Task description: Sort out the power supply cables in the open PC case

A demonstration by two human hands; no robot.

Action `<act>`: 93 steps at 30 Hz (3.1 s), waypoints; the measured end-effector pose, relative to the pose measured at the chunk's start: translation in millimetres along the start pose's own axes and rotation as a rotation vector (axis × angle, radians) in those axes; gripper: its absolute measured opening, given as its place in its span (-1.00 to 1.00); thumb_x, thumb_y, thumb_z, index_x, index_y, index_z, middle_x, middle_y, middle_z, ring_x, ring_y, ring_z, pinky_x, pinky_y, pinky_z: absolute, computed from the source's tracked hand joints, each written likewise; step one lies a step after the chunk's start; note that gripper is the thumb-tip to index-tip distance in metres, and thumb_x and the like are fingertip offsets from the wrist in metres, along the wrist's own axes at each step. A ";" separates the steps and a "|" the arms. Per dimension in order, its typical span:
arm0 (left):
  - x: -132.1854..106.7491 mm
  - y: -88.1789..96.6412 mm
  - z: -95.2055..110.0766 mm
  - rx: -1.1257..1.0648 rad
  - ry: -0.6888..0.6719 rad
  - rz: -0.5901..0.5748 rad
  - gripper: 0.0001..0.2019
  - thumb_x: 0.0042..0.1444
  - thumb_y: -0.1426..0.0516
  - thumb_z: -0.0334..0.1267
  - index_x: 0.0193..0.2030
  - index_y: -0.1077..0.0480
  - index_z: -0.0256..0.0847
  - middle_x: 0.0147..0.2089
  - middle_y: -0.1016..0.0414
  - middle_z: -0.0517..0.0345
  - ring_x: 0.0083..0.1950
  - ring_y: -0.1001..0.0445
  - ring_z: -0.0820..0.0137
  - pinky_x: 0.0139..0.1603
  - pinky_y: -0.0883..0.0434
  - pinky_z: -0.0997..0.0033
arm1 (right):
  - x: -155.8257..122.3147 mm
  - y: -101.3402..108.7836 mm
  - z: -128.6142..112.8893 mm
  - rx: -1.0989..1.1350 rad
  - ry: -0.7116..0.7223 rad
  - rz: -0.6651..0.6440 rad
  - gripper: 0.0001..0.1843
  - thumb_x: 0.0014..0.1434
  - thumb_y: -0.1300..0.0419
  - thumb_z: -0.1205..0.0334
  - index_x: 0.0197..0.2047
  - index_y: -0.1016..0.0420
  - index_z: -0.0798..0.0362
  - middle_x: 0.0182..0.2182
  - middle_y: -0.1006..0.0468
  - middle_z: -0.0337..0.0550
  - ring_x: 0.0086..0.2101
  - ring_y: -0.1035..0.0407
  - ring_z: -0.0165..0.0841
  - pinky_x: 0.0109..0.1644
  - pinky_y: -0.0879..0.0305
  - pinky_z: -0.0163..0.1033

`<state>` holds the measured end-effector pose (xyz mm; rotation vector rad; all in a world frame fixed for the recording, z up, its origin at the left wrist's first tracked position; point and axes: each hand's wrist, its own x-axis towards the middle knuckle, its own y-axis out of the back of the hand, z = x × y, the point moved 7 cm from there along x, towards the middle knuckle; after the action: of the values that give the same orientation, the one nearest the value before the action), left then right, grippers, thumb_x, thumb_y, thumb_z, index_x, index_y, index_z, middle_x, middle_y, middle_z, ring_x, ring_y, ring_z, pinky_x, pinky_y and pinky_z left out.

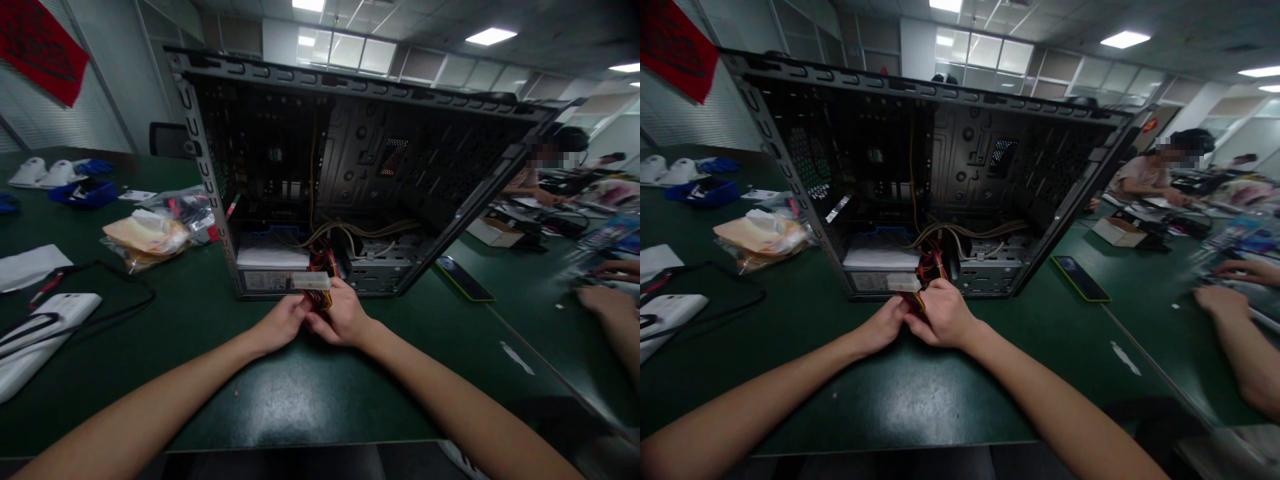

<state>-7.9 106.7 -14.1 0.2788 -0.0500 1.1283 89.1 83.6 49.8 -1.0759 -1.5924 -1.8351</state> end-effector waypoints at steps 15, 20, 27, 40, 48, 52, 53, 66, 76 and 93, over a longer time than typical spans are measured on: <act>0.2 -0.9 2.4 -0.001 0.007 -0.007 -0.20 0.12 0.17 0.47 -0.32 -0.43 -0.35 -0.45 -0.44 0.07 -0.37 -0.34 0.32 -0.23 -0.37 0.33 | -0.6 -0.6 0.3 0.004 -0.005 0.003 -0.79 0.32 -0.02 0.21 -0.36 -0.32 0.04 -0.56 -0.40 -0.22 -0.53 -0.26 -0.34 -0.30 -0.21 -0.18; 0.5 -1.2 1.7 -0.011 0.005 -0.004 -0.19 0.12 0.17 0.47 -0.30 -0.43 -0.36 -0.43 -0.44 0.06 -0.36 -0.34 0.32 -0.23 -0.37 0.33 | -1.9 -1.9 0.8 0.007 0.001 -0.002 -0.79 0.32 -0.02 0.22 -0.37 -0.32 0.04 -0.56 -0.41 -0.21 -0.52 -0.27 -0.33 -0.29 -0.21 -0.18; -0.1 -0.4 1.5 0.022 0.013 0.002 -0.20 0.11 0.19 0.48 -0.33 -0.42 -0.32 -0.44 -0.41 0.08 -0.34 -0.32 0.31 -0.24 -0.36 0.35 | -2.5 -2.0 1.5 0.013 0.000 -0.014 -0.80 0.31 -0.04 0.22 -0.36 -0.32 0.03 -0.55 -0.40 -0.23 -0.53 -0.27 -0.35 -0.29 -0.20 -0.19; -0.5 -2.2 5.0 0.008 -0.013 -0.014 -0.20 0.13 0.20 0.46 -0.30 -0.42 -0.34 -0.43 -0.45 0.04 -0.36 -0.38 0.29 -0.20 -0.41 0.30 | -2.4 -3.0 2.4 -0.015 -0.010 -0.020 -0.74 0.33 0.01 0.21 -0.40 -0.30 0.03 -0.57 -0.40 -0.22 -0.54 -0.25 -0.35 -0.31 -0.21 -0.18; -1.4 0.8 -1.3 0.035 -0.035 0.009 -0.15 0.14 0.29 0.46 -0.26 -0.44 -0.31 -0.35 -0.49 0.02 -0.26 -0.41 0.26 -0.07 -0.41 0.29 | 0.1 -5.4 -0.8 -0.032 -0.009 -0.037 -0.74 0.34 -0.01 0.22 -0.39 -0.33 0.05 -0.58 -0.41 -0.23 -0.54 -0.26 -0.36 -0.27 -0.21 -0.19; -3.1 2.3 -4.3 0.045 0.015 0.023 -0.05 0.05 0.40 0.52 -0.25 -0.45 -0.32 -0.33 -0.51 -0.02 -0.22 -0.43 0.22 -0.06 -0.43 0.25 | 2.0 -6.6 -1.1 -0.042 -0.013 -0.087 -0.75 0.34 -0.03 0.24 -0.38 -0.37 0.08 -0.56 -0.45 -0.21 -0.53 -0.30 -0.37 -0.26 -0.22 -0.19; -3.8 0.6 -5.4 0.033 0.034 0.007 -0.02 0.02 0.43 0.53 -0.28 -0.45 -0.32 -0.36 -0.50 -0.02 -0.26 -0.44 0.23 -0.10 -0.44 0.25 | 2.3 -5.8 -1.0 -0.026 -0.009 -0.096 -0.76 0.34 -0.03 0.25 -0.36 -0.39 0.09 -0.55 -0.46 -0.21 -0.53 -0.30 -0.38 -0.26 -0.22 -0.19; -2.5 -15.9 -4.9 -0.137 0.034 -0.116 -0.11 0.12 0.33 0.48 -0.33 -0.46 -0.33 -0.40 -0.49 0.00 -0.40 -0.39 0.37 -0.30 -0.37 0.37 | 18.7 21.8 23.9 -0.071 -0.181 -0.091 -0.75 0.35 -0.07 0.22 -0.35 -0.44 0.10 -0.59 -0.40 -0.25 -0.58 -0.21 -0.42 -0.40 -0.14 -0.28; -3.5 -13.8 0.1 -0.112 0.055 -0.074 -0.15 0.15 0.27 0.46 -0.35 -0.47 -0.33 -0.43 -0.47 0.02 -0.41 -0.40 0.36 -0.30 -0.36 0.36 | 138.0 1.5 32.8 -0.291 -0.313 -0.302 -0.69 0.41 0.01 0.12 -0.19 -0.49 0.08 -0.25 -0.54 -0.11 -0.26 -0.43 -0.33 -0.25 -0.19 -0.33; -5.3 -14.6 1.4 -0.038 0.062 -0.088 -0.18 0.21 0.25 0.40 -0.35 -0.50 -0.33 -0.39 -0.48 0.01 -0.37 -0.41 0.35 -0.27 -0.37 0.40 | 151.1 -24.4 88.9 -0.376 -0.534 -0.507 -0.64 0.42 0.07 0.19 -0.08 -0.54 0.09 -0.14 -0.63 0.03 -0.16 -0.52 -0.18 -0.10 -0.38 -0.18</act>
<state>3.1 95.9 -16.6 0.2103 -0.0037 1.0471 5.1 195.3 158.4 -1.5344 -2.0097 -2.3915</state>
